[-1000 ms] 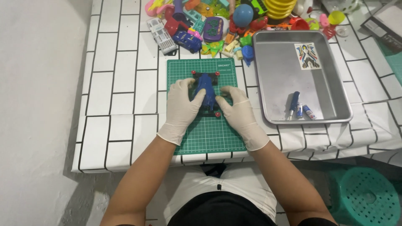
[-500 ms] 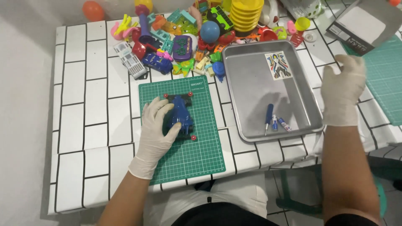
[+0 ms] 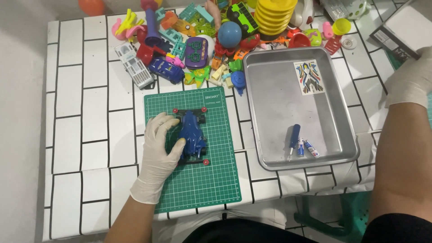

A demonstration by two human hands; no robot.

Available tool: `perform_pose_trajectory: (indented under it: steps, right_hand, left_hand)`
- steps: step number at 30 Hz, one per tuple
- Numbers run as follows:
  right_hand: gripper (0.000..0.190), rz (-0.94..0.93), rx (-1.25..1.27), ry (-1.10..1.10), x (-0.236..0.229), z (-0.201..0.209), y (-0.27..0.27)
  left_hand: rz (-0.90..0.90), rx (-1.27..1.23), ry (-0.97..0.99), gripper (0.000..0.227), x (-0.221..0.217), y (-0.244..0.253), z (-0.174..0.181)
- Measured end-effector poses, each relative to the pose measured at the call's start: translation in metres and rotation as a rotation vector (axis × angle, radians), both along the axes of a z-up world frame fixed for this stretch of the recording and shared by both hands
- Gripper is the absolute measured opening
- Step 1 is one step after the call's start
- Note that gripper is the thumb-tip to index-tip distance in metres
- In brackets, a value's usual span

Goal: The person assembles a blue toy car on a green cutting mat, attaching wheels and a body to the chassis. They then place the completed car into a gray tray, add a sticker sheet, and pack the tray into a cardboard box.

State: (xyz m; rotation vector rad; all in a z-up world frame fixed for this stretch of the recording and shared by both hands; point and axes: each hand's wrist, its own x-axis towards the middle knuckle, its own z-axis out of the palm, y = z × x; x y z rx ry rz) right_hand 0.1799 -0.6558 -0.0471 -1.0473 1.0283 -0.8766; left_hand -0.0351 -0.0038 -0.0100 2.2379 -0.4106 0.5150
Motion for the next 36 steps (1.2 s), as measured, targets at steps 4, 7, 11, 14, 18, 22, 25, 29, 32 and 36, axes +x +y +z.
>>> perform_pose_trajectory:
  steps: [4,7,11,14,18,22,25,29,32,36]
  right_hand:
    - [0.013,0.331,-0.908,0.584,-0.019,-0.013,-0.009]
    - [0.013,0.246,-1.345,0.597,-0.032,-0.014,-0.004]
    - [0.014,0.116,-1.785,0.402,-0.053,-0.008,0.013]
    - [0.009,0.169,-1.808,0.201,-0.097,0.035,0.092]
    - [0.01,0.232,-1.818,0.048,-0.148,0.072,0.186]
    - [0.013,0.337,-1.77,-0.023,-0.202,0.084,0.272]
    - [0.018,0.445,-1.759,-0.14,-0.233,0.074,0.315]
    - [0.023,0.624,-1.692,-0.26,-0.259,0.042,0.372]
    - [0.015,0.7,-1.723,-0.346,-0.276,0.041,0.423]
    - [0.018,0.703,-1.805,-0.413,-0.284,0.054,0.477]
  left_hand:
    - [0.01,-0.022,0.005,0.035,-0.001,0.001,0.003]
    - [0.014,-0.035,0.007,0.034,-0.002,0.002,0.004]
    - [0.02,-0.021,-0.028,0.031,-0.005,0.002,0.006]
    - [0.025,-0.005,-0.073,0.023,-0.007,0.002,0.004]
    - [0.022,0.01,-0.171,0.02,-0.009,0.0,0.007]
    - [-0.021,-0.083,-0.163,0.024,-0.021,-0.007,0.03]
    - [-0.015,-0.261,0.007,0.033,-0.025,-0.012,0.042]
    - [0.036,-0.487,0.354,0.067,-0.019,-0.008,0.065]
    - [0.151,-0.427,0.536,0.073,-0.042,0.004,0.125]
    - [0.355,-0.199,0.488,0.052,-0.049,0.052,0.111]
